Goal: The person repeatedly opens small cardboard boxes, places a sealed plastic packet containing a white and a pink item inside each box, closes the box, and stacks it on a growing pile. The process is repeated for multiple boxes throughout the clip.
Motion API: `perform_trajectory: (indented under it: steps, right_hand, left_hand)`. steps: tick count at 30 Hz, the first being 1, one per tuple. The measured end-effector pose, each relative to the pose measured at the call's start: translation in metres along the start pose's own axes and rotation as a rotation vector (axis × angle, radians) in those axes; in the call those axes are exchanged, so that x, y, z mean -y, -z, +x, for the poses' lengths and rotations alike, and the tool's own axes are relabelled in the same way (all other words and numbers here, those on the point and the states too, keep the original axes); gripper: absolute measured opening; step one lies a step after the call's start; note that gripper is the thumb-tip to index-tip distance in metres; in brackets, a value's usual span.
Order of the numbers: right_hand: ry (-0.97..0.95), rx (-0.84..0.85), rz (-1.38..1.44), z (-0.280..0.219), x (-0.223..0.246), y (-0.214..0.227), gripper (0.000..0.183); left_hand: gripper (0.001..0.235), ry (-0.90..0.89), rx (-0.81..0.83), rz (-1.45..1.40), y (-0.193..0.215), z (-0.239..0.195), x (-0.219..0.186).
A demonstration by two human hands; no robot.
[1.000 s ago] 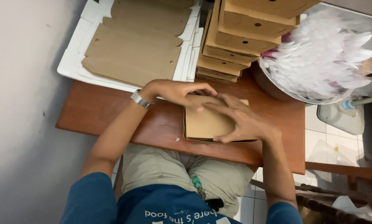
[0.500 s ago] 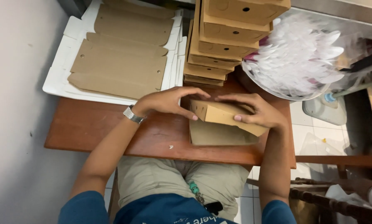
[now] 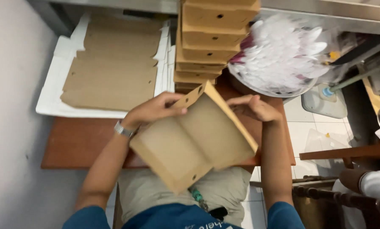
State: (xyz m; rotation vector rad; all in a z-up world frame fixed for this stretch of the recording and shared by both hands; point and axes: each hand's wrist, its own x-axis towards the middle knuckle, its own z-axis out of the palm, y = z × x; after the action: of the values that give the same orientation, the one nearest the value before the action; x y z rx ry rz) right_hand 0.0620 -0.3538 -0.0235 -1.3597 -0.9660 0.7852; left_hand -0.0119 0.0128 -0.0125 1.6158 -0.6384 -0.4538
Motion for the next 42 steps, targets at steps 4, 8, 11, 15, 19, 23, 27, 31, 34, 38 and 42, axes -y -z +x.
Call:
perform_trajectory:
  steps: [4, 8, 11, 15, 19, 23, 27, 31, 34, 38, 42]
  right_hand:
    - [0.028, 0.153, 0.164, 0.011, -0.017, -0.003, 0.099]
    - [-0.036, 0.139, -0.132, -0.004, -0.054, -0.005, 0.077]
    - [-0.003, 0.482, 0.222, 0.034, 0.024, -0.04, 0.098]
    - [-0.124, 0.406, 0.105, 0.029, 0.048, -0.041, 0.113]
    - [-0.337, 0.167, -0.11, 0.03, 0.033, -0.041, 0.1]
    - [-0.337, 0.064, -0.184, 0.027, 0.045, -0.033, 0.076]
    - [-0.256, 0.045, -0.377, 0.024, 0.062, -0.033, 0.062]
    - [-0.514, -0.062, -0.384, 0.028, 0.066, -0.039, 0.078]
    - [-0.539, -0.068, -0.462, 0.03, 0.05, -0.034, 0.076]
    - [-0.492, -0.03, -0.469, 0.038, 0.047, -0.039, 0.073]
    - [-0.452, 0.045, -0.389, 0.042, 0.047, -0.044, 0.066]
  left_hand:
    - [0.036, -0.032, -0.191, -0.026, -0.014, -0.039, -0.012]
    - [0.021, -0.11, -0.852, -0.021, -0.042, -0.099, 0.053]
    - [0.03, -0.058, -1.181, -0.16, -0.097, -0.096, 0.019]
    - [0.065, 0.03, -1.654, -0.4, -0.156, -0.1, -0.003]
    - [0.048, 0.244, -1.512, -0.63, -0.187, -0.106, 0.023]
    - [0.046, 0.108, -0.898, -0.385, -0.162, -0.098, -0.001]
    - [0.088, 0.357, -0.521, -0.324, -0.116, -0.112, 0.023]
    - [0.118, -0.156, -0.663, -0.387, -0.077, -0.094, 0.005]
    - [0.134, -0.251, -0.558, -0.434, -0.049, -0.074, -0.048]
    - [0.144, -0.062, -0.303, -0.393, 0.004, -0.074, -0.071]
    - [0.137, -0.011, -0.19, -0.275, 0.052, -0.083, -0.026]
